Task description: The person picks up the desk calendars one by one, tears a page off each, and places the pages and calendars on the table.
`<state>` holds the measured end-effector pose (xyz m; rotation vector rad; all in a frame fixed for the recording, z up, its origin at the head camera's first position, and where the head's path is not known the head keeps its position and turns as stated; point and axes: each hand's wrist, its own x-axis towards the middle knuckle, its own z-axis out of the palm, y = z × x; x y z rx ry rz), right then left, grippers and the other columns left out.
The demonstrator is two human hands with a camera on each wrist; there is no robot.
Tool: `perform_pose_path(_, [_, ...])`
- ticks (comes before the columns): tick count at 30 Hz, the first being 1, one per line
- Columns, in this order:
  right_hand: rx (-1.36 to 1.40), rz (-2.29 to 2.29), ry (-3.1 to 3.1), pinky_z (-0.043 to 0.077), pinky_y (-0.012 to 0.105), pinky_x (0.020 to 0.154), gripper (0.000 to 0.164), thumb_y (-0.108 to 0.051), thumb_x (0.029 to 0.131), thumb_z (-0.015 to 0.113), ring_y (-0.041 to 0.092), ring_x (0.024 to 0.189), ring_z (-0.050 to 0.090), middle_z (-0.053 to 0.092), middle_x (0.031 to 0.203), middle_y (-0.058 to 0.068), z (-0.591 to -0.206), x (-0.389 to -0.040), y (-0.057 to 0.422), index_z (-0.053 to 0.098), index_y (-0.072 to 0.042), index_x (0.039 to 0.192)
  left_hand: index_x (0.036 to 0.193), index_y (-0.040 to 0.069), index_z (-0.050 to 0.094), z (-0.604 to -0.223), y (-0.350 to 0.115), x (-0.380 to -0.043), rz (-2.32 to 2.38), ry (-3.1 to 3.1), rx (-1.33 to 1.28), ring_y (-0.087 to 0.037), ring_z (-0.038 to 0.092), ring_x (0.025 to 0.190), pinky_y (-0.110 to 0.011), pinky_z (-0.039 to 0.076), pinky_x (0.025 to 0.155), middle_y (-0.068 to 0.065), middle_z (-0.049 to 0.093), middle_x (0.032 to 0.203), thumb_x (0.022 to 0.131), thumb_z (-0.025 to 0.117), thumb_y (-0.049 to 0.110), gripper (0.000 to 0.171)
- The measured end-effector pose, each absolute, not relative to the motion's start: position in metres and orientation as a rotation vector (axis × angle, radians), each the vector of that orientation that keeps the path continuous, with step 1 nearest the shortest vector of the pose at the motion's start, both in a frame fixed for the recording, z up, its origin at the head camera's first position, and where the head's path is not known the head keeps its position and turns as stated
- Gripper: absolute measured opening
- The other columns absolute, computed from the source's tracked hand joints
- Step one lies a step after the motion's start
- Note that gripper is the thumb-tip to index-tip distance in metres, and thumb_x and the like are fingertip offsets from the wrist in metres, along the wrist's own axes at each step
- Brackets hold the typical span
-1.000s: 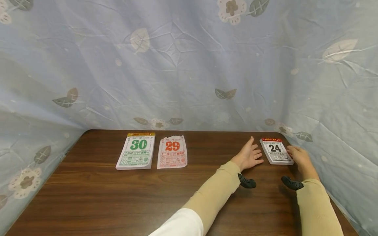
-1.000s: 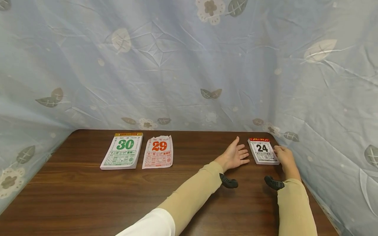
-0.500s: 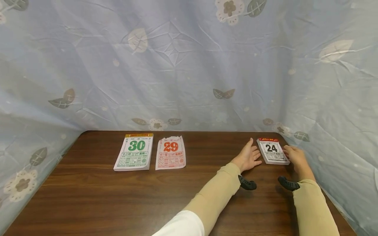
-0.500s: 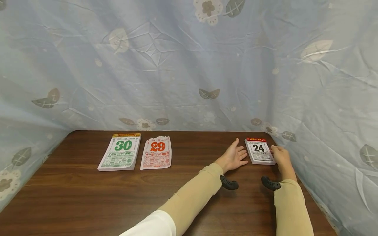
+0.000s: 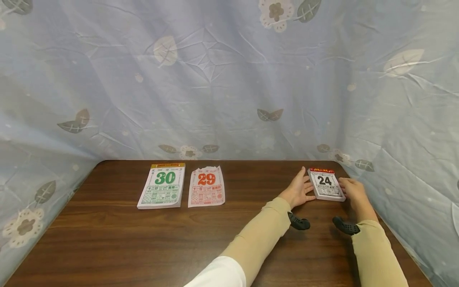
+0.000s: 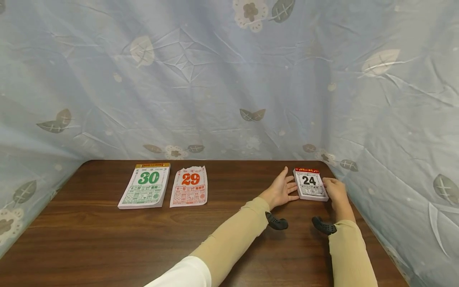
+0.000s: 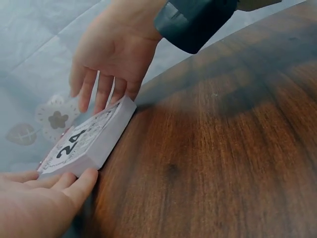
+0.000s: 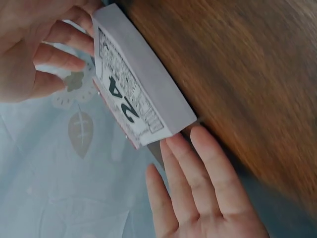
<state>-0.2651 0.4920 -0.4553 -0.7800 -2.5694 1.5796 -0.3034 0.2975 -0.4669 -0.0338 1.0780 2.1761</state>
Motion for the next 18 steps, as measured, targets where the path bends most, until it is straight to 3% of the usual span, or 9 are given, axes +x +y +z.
perform_pose_path(3, [-0.809, 1.584, -2.545, 0.042, 0.025, 0.08, 0.058, -0.028, 0.103, 0.036, 0.032, 0.123, 0.046, 0.037, 0.149, 0.027, -0.456, -0.265, 0.491, 0.031, 0.008, 0.147, 0.148, 0.003, 0.036, -0.466, 0.297, -0.305, 2.174, 1.101, -0.047, -0.04, 0.034, 0.141, -0.063, 0.033, 0.109, -0.026, 0.039, 0.149, 0.09, 0.049, 0.067, 0.088])
perform_pose_path(9, [-0.821, 1.545, -2.475, 0.045, 0.017, 0.067, 0.051, -0.004, 0.094, 0.05, 0.008, 0.089, 0.053, 0.051, 0.132, 0.022, -0.458, -0.26, 0.483, 0.041, 0.007, 0.143, 0.147, 0.001, 0.037, -0.465, 0.294, -0.307, 2.175, 1.116, -0.056, -0.039, 0.036, 0.14, -0.062, 0.034, 0.109, -0.026, 0.041, 0.148, 0.09, 0.049, 0.067, 0.088])
perform_pose_path(13, [-0.824, 1.609, -2.36, 0.047, 0.016, 0.063, 0.056, 0.011, 0.085, 0.05, -0.001, 0.076, 0.052, 0.066, 0.101, 0.002, -0.459, -0.256, 0.477, 0.043, 0.008, 0.141, 0.147, 0.0, 0.038, -0.465, 0.292, -0.307, 2.168, 1.148, -0.044, -0.039, 0.037, 0.139, -0.061, 0.034, 0.11, -0.026, 0.043, 0.147, 0.09, 0.049, 0.067, 0.089])
perform_pose_path(15, [-0.832, 1.659, -2.293, 0.047, 0.015, 0.063, 0.058, 0.015, 0.083, 0.049, -0.004, 0.076, 0.052, 0.065, 0.09, -0.009, -0.459, -0.255, 0.474, 0.043, 0.008, 0.14, 0.147, 0.0, 0.038, -0.465, 0.29, -0.306, 2.164, 1.169, -0.035, -0.039, 0.037, 0.139, -0.059, 0.035, 0.11, -0.025, 0.043, 0.146, 0.09, 0.049, 0.068, 0.089])
perform_pose_path(18, [-0.835, 1.718, -2.204, 0.047, 0.015, 0.062, 0.058, 0.018, 0.081, 0.049, -0.004, 0.076, 0.053, 0.062, 0.08, -0.016, -0.459, -0.253, 0.47, 0.045, 0.008, 0.138, 0.147, -0.001, 0.038, -0.464, 0.288, -0.305, 2.162, 1.199, -0.018, -0.039, 0.038, 0.138, -0.059, 0.035, 0.11, -0.025, 0.044, 0.146, 0.091, 0.047, 0.067, 0.088])
